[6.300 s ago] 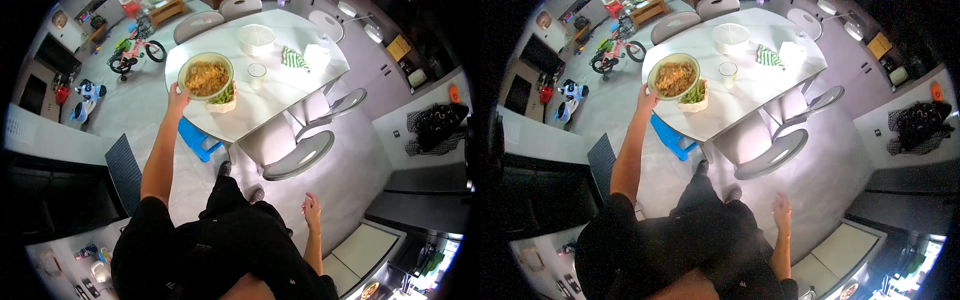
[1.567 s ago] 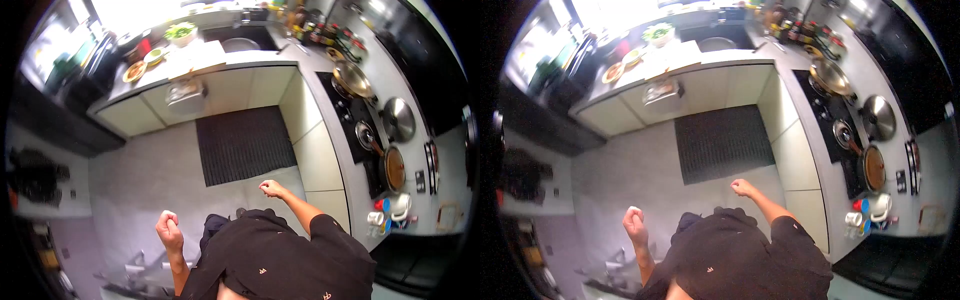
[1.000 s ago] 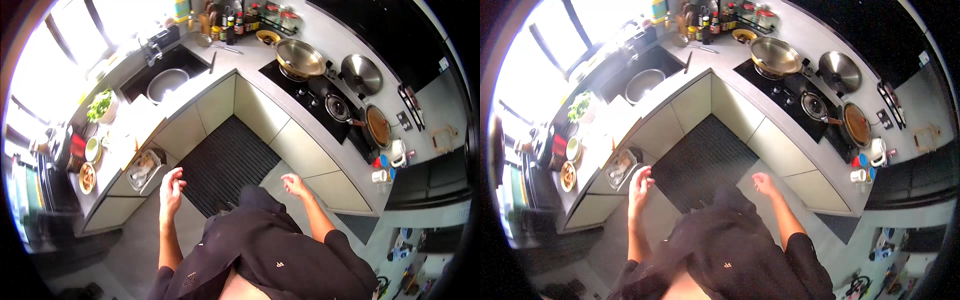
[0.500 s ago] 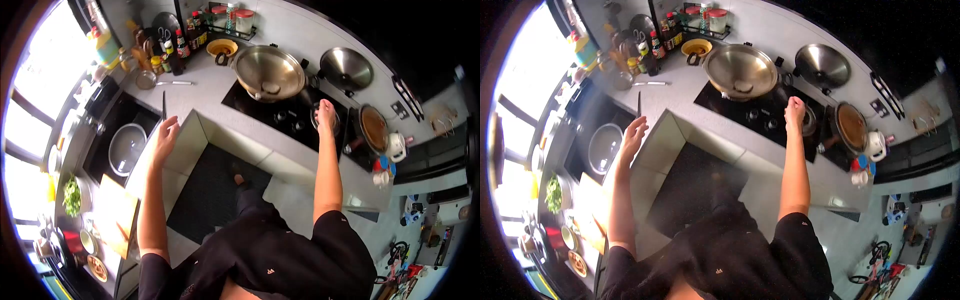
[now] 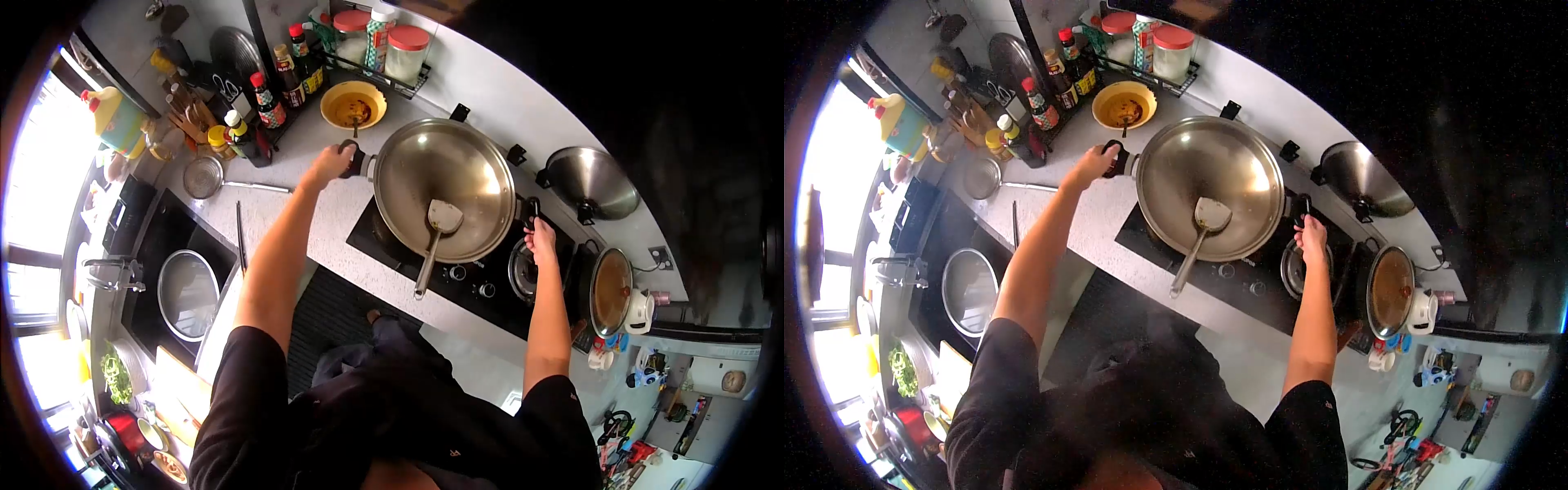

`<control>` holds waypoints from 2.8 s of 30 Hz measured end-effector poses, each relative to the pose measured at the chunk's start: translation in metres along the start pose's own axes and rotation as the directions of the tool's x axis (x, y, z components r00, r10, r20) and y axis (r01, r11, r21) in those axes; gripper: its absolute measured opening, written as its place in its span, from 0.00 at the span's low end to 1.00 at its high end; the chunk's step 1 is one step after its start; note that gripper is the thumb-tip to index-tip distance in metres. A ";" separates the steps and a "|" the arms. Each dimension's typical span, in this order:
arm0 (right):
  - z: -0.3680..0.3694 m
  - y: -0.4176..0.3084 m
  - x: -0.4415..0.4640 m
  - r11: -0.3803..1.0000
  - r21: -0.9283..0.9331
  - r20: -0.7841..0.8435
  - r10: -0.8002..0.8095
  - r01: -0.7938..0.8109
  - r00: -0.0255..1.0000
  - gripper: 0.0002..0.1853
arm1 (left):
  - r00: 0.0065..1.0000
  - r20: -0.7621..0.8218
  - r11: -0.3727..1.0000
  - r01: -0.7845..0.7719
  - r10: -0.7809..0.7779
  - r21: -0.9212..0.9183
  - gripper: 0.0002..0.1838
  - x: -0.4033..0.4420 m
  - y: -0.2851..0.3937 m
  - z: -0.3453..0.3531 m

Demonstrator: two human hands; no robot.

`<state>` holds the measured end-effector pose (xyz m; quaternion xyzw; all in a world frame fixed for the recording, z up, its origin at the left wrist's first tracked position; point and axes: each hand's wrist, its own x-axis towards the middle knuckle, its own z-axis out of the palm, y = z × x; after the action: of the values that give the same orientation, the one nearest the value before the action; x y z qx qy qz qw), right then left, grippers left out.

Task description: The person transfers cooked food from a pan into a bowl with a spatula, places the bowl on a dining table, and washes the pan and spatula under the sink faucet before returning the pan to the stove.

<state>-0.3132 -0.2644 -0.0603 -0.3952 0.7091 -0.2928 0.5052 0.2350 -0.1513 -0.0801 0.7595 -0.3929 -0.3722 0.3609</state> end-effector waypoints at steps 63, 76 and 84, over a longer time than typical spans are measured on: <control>0.950 0.045 -0.429 0.461 -0.183 0.967 -0.076 0.868 0.244 0.15 | 0.027 -0.518 0.518 0.006 -0.855 -0.855 0.21 -0.517 -0.290 -0.179; 0.893 0.019 -0.564 0.226 0.613 0.789 -0.121 0.758 -0.602 0.24 | 0.109 -0.471 0.464 -0.084 -0.876 -0.882 0.22 -0.523 -0.305 -0.185; 0.887 0.027 -0.551 0.431 0.369 0.898 0.064 0.823 -0.436 0.20 | 0.171 -0.479 0.465 -0.117 -0.861 -0.878 0.21 -0.529 -0.318 -0.184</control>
<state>0.6178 0.2074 -0.0971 -0.8485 -0.1422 0.1556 0.4854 0.2767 0.4904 -0.1131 0.6569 0.3385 -0.0743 0.6696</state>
